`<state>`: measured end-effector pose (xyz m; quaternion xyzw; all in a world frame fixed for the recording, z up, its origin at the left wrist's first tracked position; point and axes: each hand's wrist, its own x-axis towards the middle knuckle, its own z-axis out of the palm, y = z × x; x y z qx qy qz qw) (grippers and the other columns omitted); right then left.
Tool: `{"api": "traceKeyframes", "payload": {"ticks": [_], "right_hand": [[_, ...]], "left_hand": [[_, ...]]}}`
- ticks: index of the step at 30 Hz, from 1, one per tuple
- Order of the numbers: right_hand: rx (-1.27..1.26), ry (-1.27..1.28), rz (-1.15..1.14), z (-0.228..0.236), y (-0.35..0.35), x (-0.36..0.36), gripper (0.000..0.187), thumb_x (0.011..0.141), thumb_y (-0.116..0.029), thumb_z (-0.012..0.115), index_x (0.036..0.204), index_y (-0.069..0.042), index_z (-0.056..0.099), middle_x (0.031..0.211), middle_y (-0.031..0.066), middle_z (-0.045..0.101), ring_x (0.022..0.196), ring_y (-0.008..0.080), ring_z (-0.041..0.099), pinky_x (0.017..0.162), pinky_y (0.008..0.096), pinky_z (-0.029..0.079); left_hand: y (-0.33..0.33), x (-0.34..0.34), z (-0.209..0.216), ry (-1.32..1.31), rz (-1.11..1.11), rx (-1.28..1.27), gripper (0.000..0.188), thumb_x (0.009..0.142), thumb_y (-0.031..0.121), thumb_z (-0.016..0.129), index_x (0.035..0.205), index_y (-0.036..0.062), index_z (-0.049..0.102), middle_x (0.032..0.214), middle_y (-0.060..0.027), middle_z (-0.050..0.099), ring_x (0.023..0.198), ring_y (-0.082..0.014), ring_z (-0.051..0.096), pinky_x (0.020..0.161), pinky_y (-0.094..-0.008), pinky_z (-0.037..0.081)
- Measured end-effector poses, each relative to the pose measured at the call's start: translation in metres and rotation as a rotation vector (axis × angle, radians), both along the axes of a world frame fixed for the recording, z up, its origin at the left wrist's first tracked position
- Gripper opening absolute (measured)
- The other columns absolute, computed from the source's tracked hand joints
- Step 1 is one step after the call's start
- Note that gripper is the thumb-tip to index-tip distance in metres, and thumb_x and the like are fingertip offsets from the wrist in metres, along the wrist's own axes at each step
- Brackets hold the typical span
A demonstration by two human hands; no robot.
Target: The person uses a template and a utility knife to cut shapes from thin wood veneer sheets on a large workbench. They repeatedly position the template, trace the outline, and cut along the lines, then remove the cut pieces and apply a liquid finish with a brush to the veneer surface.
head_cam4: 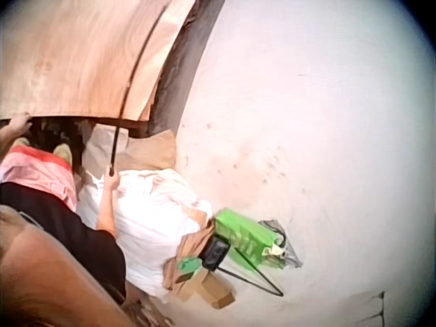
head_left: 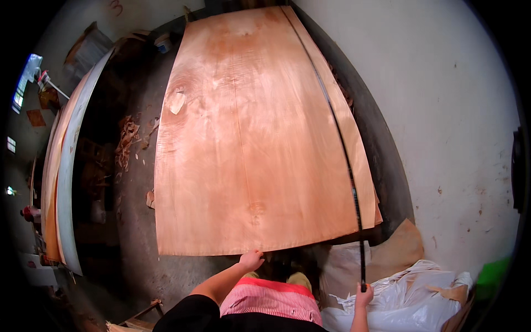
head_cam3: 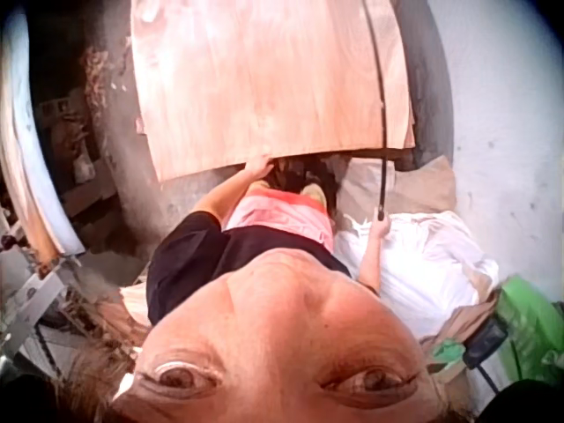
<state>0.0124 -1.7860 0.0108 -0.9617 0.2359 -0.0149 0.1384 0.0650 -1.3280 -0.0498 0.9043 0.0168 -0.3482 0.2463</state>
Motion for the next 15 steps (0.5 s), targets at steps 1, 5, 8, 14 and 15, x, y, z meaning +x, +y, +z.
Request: {"api": "traceKeyframes", "payload": {"ticks": [1, 5, 8, 14, 15], "right_hand": [[0.04, -0.008, 0.045, 0.004, 0.021, 0.002, 0.032, 0.065, -0.03, 0.066, 0.066, -0.001, 0.053, 0.067, 0.0131, 0.05, 0.065, 0.031, 0.05, 0.06, 0.0396, 0.04], [0.148, -0.067, 0.121, -0.009, 0.081, -0.014, 0.031, 0.069, -0.031, 0.064, 0.06, -0.003, 0.053, 0.063, 0.0098, 0.05, 0.06, 0.0267, 0.051, 0.057, 0.0377, 0.04], [0.172, -0.04, 0.201, -0.005, 0.117, -0.028, 0.03, 0.07, -0.032, 0.062, 0.061, -0.004, 0.055, 0.059, 0.0096, 0.053, 0.058, 0.0261, 0.052, 0.056, 0.0369, 0.04], [0.116, 0.126, 0.161, 0.021, 0.167, -0.025, 0.034, 0.076, -0.038, 0.053, 0.068, -0.005, 0.058, 0.062, 0.0115, 0.059, 0.063, 0.0294, 0.057, 0.058, 0.0387, 0.043], [0.133, 0.217, 0.123, 0.026, 0.167, -0.029, 0.035, 0.077, -0.04, 0.051, 0.069, -0.006, 0.059, 0.063, 0.0115, 0.059, 0.064, 0.0301, 0.057, 0.059, 0.0393, 0.043]], "left_hand": [[0.01, -0.006, 0.002, 0.001, 0.004, 0.003, 0.029, 0.076, 0.03, 0.05, 0.096, 0.0096, 0.055, 0.1, -0.0109, 0.052, 0.092, -0.0283, 0.052, 0.076, -0.0374, 0.044], [0.057, -0.042, 0.006, -0.006, 0.041, 0.02, 0.029, 0.076, 0.032, 0.05, 0.095, 0.0101, 0.056, 0.1, -0.0109, 0.053, 0.092, -0.0279, 0.052, 0.076, -0.0375, 0.044], [0.101, -0.07, 0.013, -0.009, 0.064, 0.058, 0.03, 0.076, 0.032, 0.05, 0.095, 0.0104, 0.056, 0.1, -0.0111, 0.053, 0.093, -0.0277, 0.052, 0.077, -0.0379, 0.044], [0.191, -0.129, 0.045, -0.022, 0.169, 0.146, 0.029, 0.076, 0.033, 0.05, 0.092, 0.0096, 0.058, 0.099, -0.0124, 0.054, 0.092, -0.0287, 0.053, 0.077, -0.0387, 0.044], [0.203, -0.143, 0.05, -0.014, 0.194, 0.155, 0.029, 0.076, 0.033, 0.05, 0.091, 0.0096, 0.059, 0.099, -0.0126, 0.054, 0.091, -0.0289, 0.053, 0.077, -0.0387, 0.044]]}}
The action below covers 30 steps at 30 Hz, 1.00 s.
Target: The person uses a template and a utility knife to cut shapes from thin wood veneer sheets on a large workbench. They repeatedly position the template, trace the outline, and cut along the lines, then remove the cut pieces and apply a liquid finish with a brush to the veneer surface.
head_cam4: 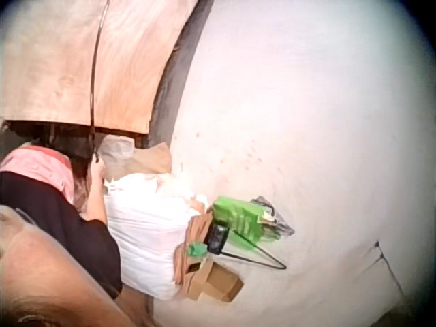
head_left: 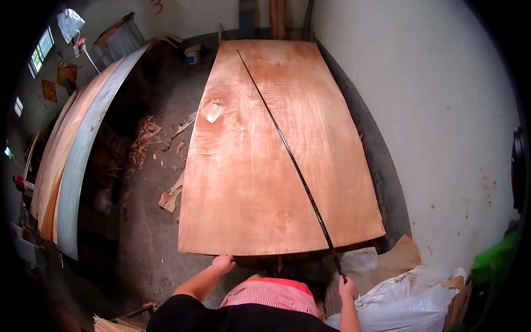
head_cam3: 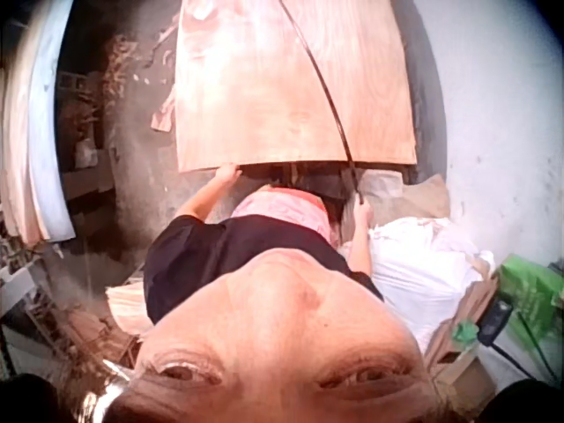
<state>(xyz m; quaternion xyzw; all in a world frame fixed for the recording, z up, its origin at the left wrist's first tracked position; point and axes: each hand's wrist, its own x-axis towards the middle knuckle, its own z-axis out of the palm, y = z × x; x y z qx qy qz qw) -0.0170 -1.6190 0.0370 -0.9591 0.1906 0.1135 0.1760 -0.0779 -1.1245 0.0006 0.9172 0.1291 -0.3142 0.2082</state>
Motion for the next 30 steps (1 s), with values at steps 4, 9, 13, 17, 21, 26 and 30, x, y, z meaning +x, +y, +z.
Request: {"api": "traceKeyframes", "payload": {"ticks": [4, 9, 13, 17, 21, 26, 30], "right_hand": [[-0.214, 0.107, -0.017, 0.006, -0.019, -0.041, 0.038, 0.079, -0.043, 0.045, 0.081, -0.008, 0.059, 0.075, 0.0148, 0.061, 0.076, 0.0336, 0.057, 0.067, 0.0424, 0.043], [-0.238, 0.22, -0.15, 0.0, -0.033, -0.127, 0.043, 0.08, -0.044, 0.041, 0.085, -0.005, 0.058, 0.086, 0.0187, 0.059, 0.083, 0.0352, 0.056, 0.071, 0.0433, 0.043], [-0.138, 0.272, -0.246, 0.006, -0.01, -0.185, 0.048, 0.081, -0.046, 0.038, 0.087, -0.002, 0.057, 0.089, 0.0196, 0.058, 0.087, 0.0356, 0.054, 0.074, 0.0437, 0.042], [-0.112, 0.213, -0.307, 0.008, -0.006, -0.217, 0.052, 0.081, -0.047, 0.037, 0.086, 0.0, 0.058, 0.089, 0.0194, 0.058, 0.087, 0.0343, 0.055, 0.074, 0.0424, 0.042], [0.077, 0.045, -0.21, -0.008, 0.014, -0.203, 0.054, 0.08, -0.048, 0.04, 0.074, 0.001, 0.061, 0.062, 0.0127, 0.06, 0.064, 0.0275, 0.059, 0.063, 0.0389, 0.044], [0.351, -0.167, -0.169, 0.023, 0.107, -0.202, 0.037, 0.078, -0.035, 0.055, 0.061, -0.001, 0.052, 0.047, 0.0056, 0.051, 0.038, 0.0134, 0.048, 0.038, 0.0282, 0.039], [0.51, -0.158, -0.183, 0.025, 0.18, -0.221, 0.028, 0.076, -0.026, 0.06, 0.064, -0.003, 0.048, 0.048, 0.0039, 0.049, 0.035, 0.0111, 0.043, 0.034, 0.0251, 0.033]], "left_hand": [[0.031, -0.06, 0.009, -0.042, 0.077, 0.024, 0.029, 0.076, 0.033, 0.05, 0.09, 0.0094, 0.059, 0.098, -0.0135, 0.054, 0.09, -0.0295, 0.053, 0.077, -0.039, 0.044], [0.047, -0.148, -0.002, -0.014, 0.128, 0.002, 0.031, 0.075, 0.034, 0.051, 0.094, 0.0106, 0.06, 0.096, -0.0157, 0.056, 0.09, -0.0302, 0.054, 0.078, -0.0385, 0.044], [0.053, -0.229, 0.017, 0.07, 0.128, -0.099, 0.031, 0.074, 0.033, 0.051, 0.092, 0.0102, 0.061, 0.091, -0.0155, 0.059, 0.088, -0.0298, 0.055, 0.077, -0.0374, 0.043], [0.067, -0.269, 0.016, 0.103, 0.151, -0.116, 0.031, 0.074, 0.033, 0.051, 0.092, 0.0102, 0.061, 0.092, -0.0132, 0.059, 0.089, -0.0285, 0.055, 0.077, -0.0367, 0.043], [0.095, -0.31, 0.003, 0.092, 0.282, -0.095, 0.034, 0.074, 0.035, 0.05, 0.096, 0.0109, 0.06, 0.095, -0.0122, 0.059, 0.09, -0.0275, 0.055, 0.078, -0.036, 0.043], [0.126, -0.321, 0.008, 0.036, 0.311, -0.138, 0.036, 0.076, 0.036, 0.049, 0.098, 0.0085, 0.058, 0.095, -0.014, 0.059, 0.09, -0.0287, 0.055, 0.078, -0.0366, 0.043], [0.151, -0.323, 0.032, -0.107, 0.379, -0.243, 0.035, 0.076, 0.035, 0.049, 0.098, 0.0083, 0.059, 0.093, -0.0143, 0.059, 0.089, -0.029, 0.055, 0.078, -0.0374, 0.043]]}}
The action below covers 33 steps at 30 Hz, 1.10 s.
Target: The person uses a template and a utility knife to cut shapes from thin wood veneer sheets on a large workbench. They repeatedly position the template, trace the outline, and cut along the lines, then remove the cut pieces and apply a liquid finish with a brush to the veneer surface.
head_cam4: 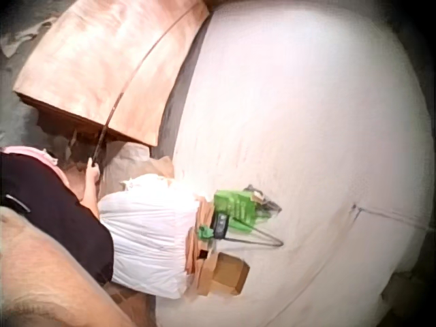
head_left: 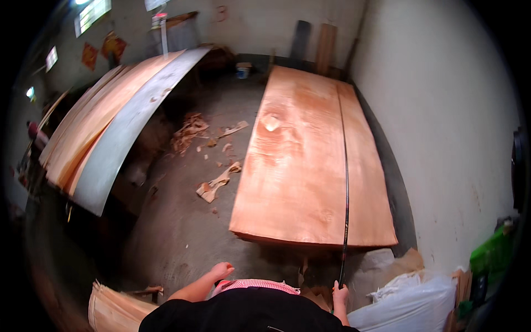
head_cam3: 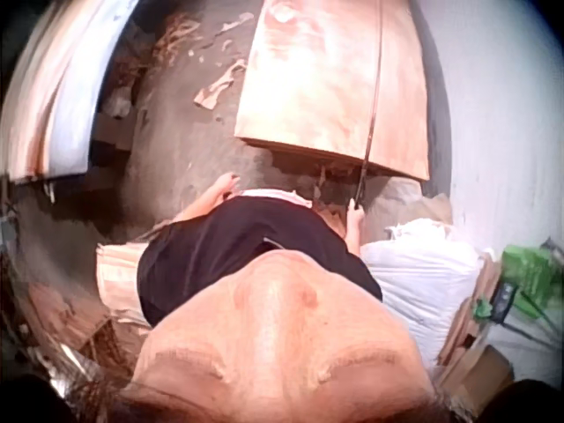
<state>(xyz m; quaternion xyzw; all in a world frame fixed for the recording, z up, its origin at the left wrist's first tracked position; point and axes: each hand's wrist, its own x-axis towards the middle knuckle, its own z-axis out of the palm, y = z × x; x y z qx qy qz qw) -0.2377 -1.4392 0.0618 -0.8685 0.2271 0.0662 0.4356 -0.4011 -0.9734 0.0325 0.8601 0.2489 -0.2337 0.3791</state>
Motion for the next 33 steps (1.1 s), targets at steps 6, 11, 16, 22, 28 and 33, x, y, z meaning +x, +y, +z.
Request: {"api": "traceKeyframes", "payload": {"ticks": [6, 11, 16, 22, 28, 33], "right_hand": [[0.157, -0.032, 0.139, 0.017, 0.136, -0.009, 0.021, 0.076, -0.019, 0.061, 0.066, -0.007, 0.047, 0.049, 0.0015, 0.048, 0.033, 0.0075, 0.038, 0.031, 0.0209, 0.029], [0.371, -0.073, 0.329, 0.048, 0.297, 0.01, 0.026, 0.077, -0.025, 0.059, 0.06, -0.008, 0.048, 0.045, 0.0003, 0.044, 0.031, 0.0076, 0.037, 0.03, 0.0207, 0.027], [0.367, 0.102, 0.478, 0.058, 0.442, 0.018, 0.033, 0.078, -0.03, 0.057, 0.057, -0.006, 0.051, 0.042, -0.0017, 0.039, 0.031, 0.0075, 0.036, 0.031, 0.0206, 0.027], [0.458, 0.139, 0.671, 0.039, 0.609, 0.029, 0.033, 0.078, -0.031, 0.058, 0.06, -0.005, 0.051, 0.043, -0.0023, 0.039, 0.033, 0.0067, 0.036, 0.033, 0.0194, 0.028], [0.557, 0.198, 0.778, 0.018, 0.802, 0.048, 0.026, 0.079, -0.027, 0.058, 0.067, -0.007, 0.049, 0.051, -0.0004, 0.046, 0.036, 0.0053, 0.036, 0.032, 0.0191, 0.029], [0.648, 0.31, 0.86, 0.04, 0.951, 0.045, 0.028, 0.079, -0.028, 0.057, 0.064, -0.006, 0.047, 0.048, -0.0021, 0.04, 0.036, 0.0055, 0.035, 0.034, 0.02, 0.028]], "left_hand": [[0.078, -0.067, 0.019, -0.072, 0.095, -0.018, 0.034, 0.075, 0.034, 0.051, 0.098, 0.01, 0.059, 0.097, -0.0136, 0.058, 0.092, -0.0286, 0.054, 0.08, -0.0372, 0.042], [0.165, -0.151, 0.006, 0.017, 0.228, 0.073, 0.035, 0.074, 0.034, 0.052, 0.098, 0.0099, 0.058, 0.098, -0.0152, 0.056, 0.092, -0.0298, 0.054, 0.08, -0.0381, 0.042], [0.238, -0.214, -0.001, 0.012, 0.493, 0.096, 0.035, 0.074, 0.034, 0.052, 0.097, 0.0091, 0.059, 0.095, -0.0182, 0.056, 0.09, -0.0314, 0.054, 0.078, -0.0397, 0.043], [0.324, -0.216, 0.01, -0.098, 0.742, 0.147, 0.035, 0.075, 0.033, 0.051, 0.099, 0.0074, 0.057, 0.098, -0.0182, 0.054, 0.094, -0.0315, 0.051, 0.081, -0.038, 0.041], [0.404, -0.228, 0.022, -0.009, 0.925, 0.152, 0.037, 0.076, 0.034, 0.051, 0.102, 0.0079, 0.056, 0.1, -0.0167, 0.053, 0.096, -0.0297, 0.05, 0.083, -0.0367, 0.04], [0.46, -0.254, 0.023, -0.072, 1.195, 0.205, 0.036, 0.076, 0.033, 0.052, 0.099, 0.0063, 0.056, 0.089, -0.0146, 0.057, 0.087, -0.0277, 0.055, 0.077, -0.0353, 0.044]]}}
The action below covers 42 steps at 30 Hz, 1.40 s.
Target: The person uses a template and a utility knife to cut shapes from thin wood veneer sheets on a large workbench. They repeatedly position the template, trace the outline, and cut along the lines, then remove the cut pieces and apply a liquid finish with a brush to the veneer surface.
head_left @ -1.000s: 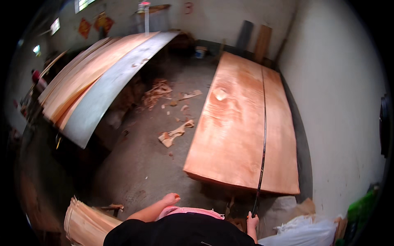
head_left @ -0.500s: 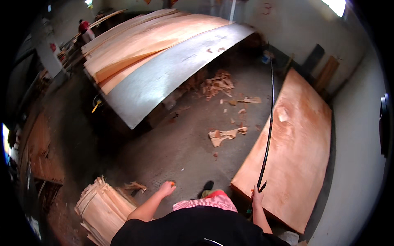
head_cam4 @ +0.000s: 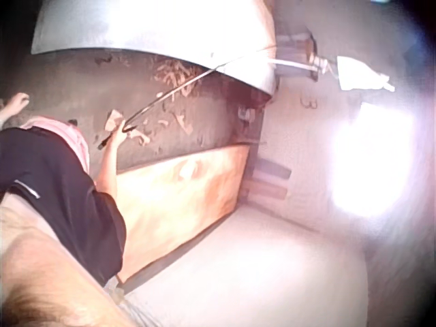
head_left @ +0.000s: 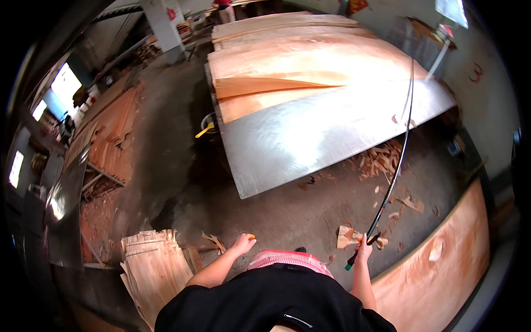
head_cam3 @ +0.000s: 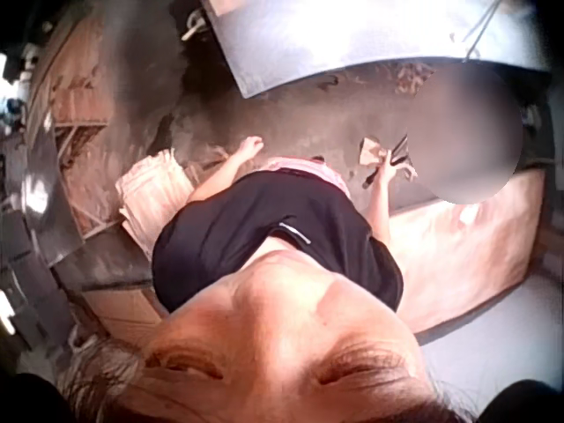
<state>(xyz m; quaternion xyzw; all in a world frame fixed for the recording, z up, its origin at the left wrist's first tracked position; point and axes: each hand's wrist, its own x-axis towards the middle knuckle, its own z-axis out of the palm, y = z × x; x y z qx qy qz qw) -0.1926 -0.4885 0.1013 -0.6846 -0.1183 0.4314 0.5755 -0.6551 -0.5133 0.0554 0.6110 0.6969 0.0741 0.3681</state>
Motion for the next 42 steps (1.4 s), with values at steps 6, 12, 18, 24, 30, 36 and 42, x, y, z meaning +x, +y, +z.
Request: {"api": "traceKeyframes", "payload": {"ticks": [6, 12, 18, 24, 30, 36, 42], "right_hand": [[0.001, 0.105, 0.085, 0.009, 0.103, -0.018, 0.029, 0.081, -0.03, 0.054, 0.065, -0.007, 0.048, 0.047, -0.0037, 0.037, 0.039, 0.0057, 0.033, 0.037, 0.0193, 0.025], [-0.049, 0.126, 0.11, 0.011, 0.161, -0.049, 0.026, 0.082, -0.027, 0.053, 0.069, -0.005, 0.05, 0.049, -0.0012, 0.04, 0.041, 0.0078, 0.038, 0.038, 0.021, 0.03], [-0.195, 0.038, 0.172, 0.033, 0.208, -0.079, 0.017, 0.081, -0.023, 0.054, 0.075, -0.008, 0.053, 0.053, -0.0015, 0.043, 0.045, 0.0085, 0.041, 0.042, 0.0224, 0.035], [-0.218, 0.051, 0.153, 0.05, 0.227, -0.113, 0.014, 0.081, -0.017, 0.052, 0.077, -0.004, 0.052, 0.056, 0.0002, 0.045, 0.046, 0.0091, 0.043, 0.042, 0.0222, 0.035], [-0.272, 0.051, 0.149, 0.05, 0.246, -0.141, 0.011, 0.08, -0.014, 0.053, 0.077, -0.004, 0.051, 0.056, 0.0006, 0.045, 0.047, 0.0089, 0.043, 0.042, 0.0207, 0.035], [-0.332, 0.025, 0.225, 0.046, 0.266, -0.166, 0.013, 0.082, -0.017, 0.052, 0.079, -0.004, 0.051, 0.058, 0.0006, 0.045, 0.049, 0.0098, 0.044, 0.045, 0.0219, 0.037], [-0.363, 0.022, 0.25, 0.042, 0.279, -0.176, 0.013, 0.081, -0.016, 0.052, 0.081, -0.003, 0.052, 0.059, 0.001, 0.046, 0.05, 0.0103, 0.045, 0.046, 0.0217, 0.037]], "left_hand": [[0.079, -0.025, -0.017, -0.324, 0.509, 0.171, 0.028, 0.08, 0.028, 0.053, 0.09, 0.0022, 0.057, 0.071, -0.0067, 0.059, 0.061, -0.016, 0.056, 0.058, -0.0286, 0.046], [0.236, -0.095, -0.021, -0.55, 0.953, 0.382, 0.037, 0.085, 0.036, 0.042, 0.076, 0.0026, 0.055, 0.058, -0.0035, 0.051, 0.051, -0.0132, 0.049, 0.048, -0.0278, 0.041], [0.423, -0.16, 0.057, -0.051, 0.889, 0.784, 0.039, 0.086, 0.033, 0.039, 0.103, -0.001, 0.048, 0.11, -0.0214, 0.046, 0.102, -0.0339, 0.043, 0.084, -0.0373, 0.036], [0.57, -0.192, 0.132, 0.075, 0.592, 1.16, 0.044, 0.085, 0.031, 0.04, 0.119, 0.0021, 0.038, 0.12, -0.0177, 0.04, 0.11, -0.0319, 0.037, 0.093, -0.0385, 0.028], [0.592, -0.203, 0.103, 0.314, 0.107, 0.273, 0.039, 0.08, 0.035, 0.047, 0.109, 0.0087, 0.05, 0.113, -0.0119, 0.047, 0.105, -0.0246, 0.044, 0.096, -0.0458, 0.022], [0.545, -0.211, 0.025, 0.262, 0.118, 0.682, 0.045, 0.074, 0.023, 0.057, 0.113, 0.0062, 0.045, 0.122, -0.0116, 0.038, 0.108, -0.0273, 0.041, 0.092, -0.0402, 0.03], [0.564, -0.232, 0.013, 0.389, 0.138, 0.798, 0.044, 0.068, 0.01, 0.053, 0.111, 0.005, 0.045, 0.117, -0.0136, 0.042, 0.101, -0.0277, 0.045, 0.084, -0.0357, 0.04]]}}
